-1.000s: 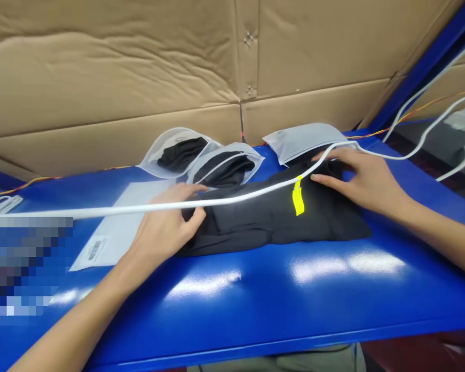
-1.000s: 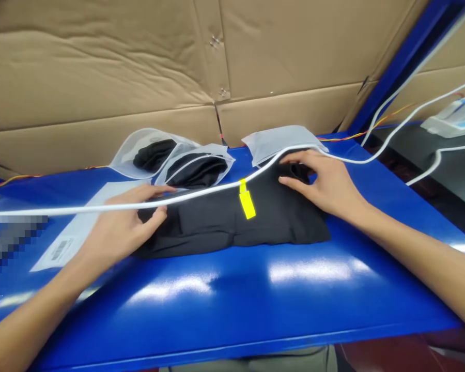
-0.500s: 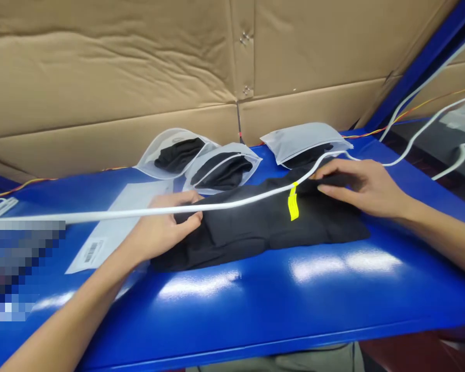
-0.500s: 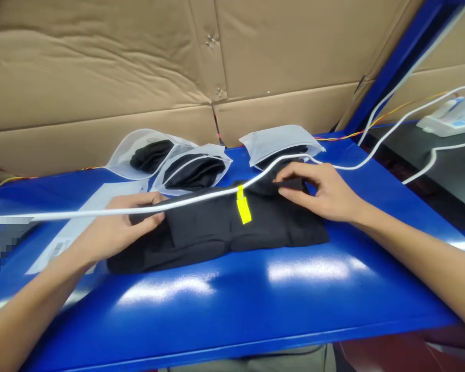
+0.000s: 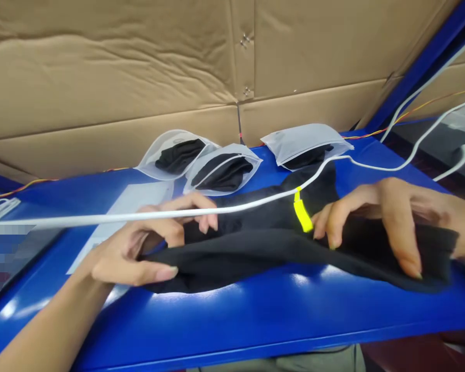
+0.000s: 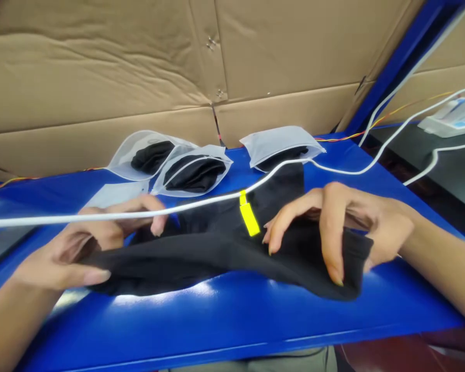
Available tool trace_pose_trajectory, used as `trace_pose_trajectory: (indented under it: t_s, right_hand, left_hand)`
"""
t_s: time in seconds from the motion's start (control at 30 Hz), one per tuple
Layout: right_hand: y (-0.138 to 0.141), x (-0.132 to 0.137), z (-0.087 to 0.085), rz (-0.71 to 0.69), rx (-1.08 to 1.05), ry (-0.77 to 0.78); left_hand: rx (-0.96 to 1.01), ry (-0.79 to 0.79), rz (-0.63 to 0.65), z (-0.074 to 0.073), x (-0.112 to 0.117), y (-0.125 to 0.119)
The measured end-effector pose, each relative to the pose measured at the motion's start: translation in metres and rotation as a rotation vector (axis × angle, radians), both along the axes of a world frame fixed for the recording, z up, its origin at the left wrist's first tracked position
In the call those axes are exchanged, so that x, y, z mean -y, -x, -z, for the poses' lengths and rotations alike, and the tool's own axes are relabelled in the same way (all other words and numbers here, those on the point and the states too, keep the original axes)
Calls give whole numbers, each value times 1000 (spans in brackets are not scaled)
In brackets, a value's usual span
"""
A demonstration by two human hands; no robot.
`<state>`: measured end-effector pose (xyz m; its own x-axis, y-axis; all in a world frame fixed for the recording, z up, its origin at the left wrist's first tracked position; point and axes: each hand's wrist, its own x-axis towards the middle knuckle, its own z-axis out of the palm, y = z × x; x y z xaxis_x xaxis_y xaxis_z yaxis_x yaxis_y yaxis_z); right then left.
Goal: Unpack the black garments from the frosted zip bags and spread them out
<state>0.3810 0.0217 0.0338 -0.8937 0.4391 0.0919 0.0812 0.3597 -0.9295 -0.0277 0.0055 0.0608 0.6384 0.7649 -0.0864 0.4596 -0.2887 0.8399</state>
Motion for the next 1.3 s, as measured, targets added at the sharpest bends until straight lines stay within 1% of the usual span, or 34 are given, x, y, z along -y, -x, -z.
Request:
trace_pose_trajectory:
  t_s: [0.07,0.1,0.13,0.17,0.2,0.23,0.3,0.37,0.43,0.5,0.53,0.57,0.6,0.63,0.7,0.77,0.83,0.97,1.07,1.17,1.23,1.3]
  right_hand:
    - [3,10,-6,-54,81,-8]
    - [4,15,-9,-56,116,-6]
    - [5,19,-12,-17,128,-17]
    - [5,21,-14,71,139,-53]
    - [6,21,-16,37,167,-65]
    - [6,19,-17,-56,177,-59]
    - [9,13,-14,-215,177,-29]
    - [14,6,-5,-125,171,10]
    - [21,3,10,24,154,8]
    - [28,3,25,268,165,-7]
    - [31,4,32,355,160,-70]
    - [33,5,39,419,158,-186]
    - [33,7,44,456,166,-315]
    - [33,8,48,464,182,-450]
    - [32,11,55,404,250,-659]
    - [30,14,59,303,336,-758]
    - [29,15,62,241,409,-801]
    - [28,15,65,228,457,-820]
    - [24,9,65,202,457,-811]
    - [20,3,64,173,461,-822]
    - [22,3,61,177,458,-843]
    - [27,8,58,230,453,-872]
  left_hand:
    - [-19,177,202,-7,2,-7]
    - [-20,233,306,-11,2,-12]
    - [-19,271,407,-14,2,-18]
    - [-24,292,482,-16,2,-23]
    - [-23,299,523,-17,1,-28]
    - [-20,293,531,-16,1,-32]
    - [-18,234,475,-11,2,-36]
    - [-51,124,400,-1,4,-36]
    - [-128,-9,355,13,5,-33]
    - [-213,-157,327,25,5,-30]
    - [-256,-236,312,31,4,-28]
    - [-293,-318,300,36,3,-27]
    - [-328,-396,291,40,3,-27]
    - [-361,-468,287,43,2,-26]
    - [-429,-589,283,47,3,-27]
    - [-491,-675,283,48,8,-29]
    - [-521,-692,287,48,15,-31]
    - [-478,-545,370,49,23,-36]
    - [-484,-475,413,50,21,-38]
    - [-504,-444,419,51,18,-38]
    - [-496,-438,407,50,17,-39]
    - [-484,-439,399,49,17,-39]
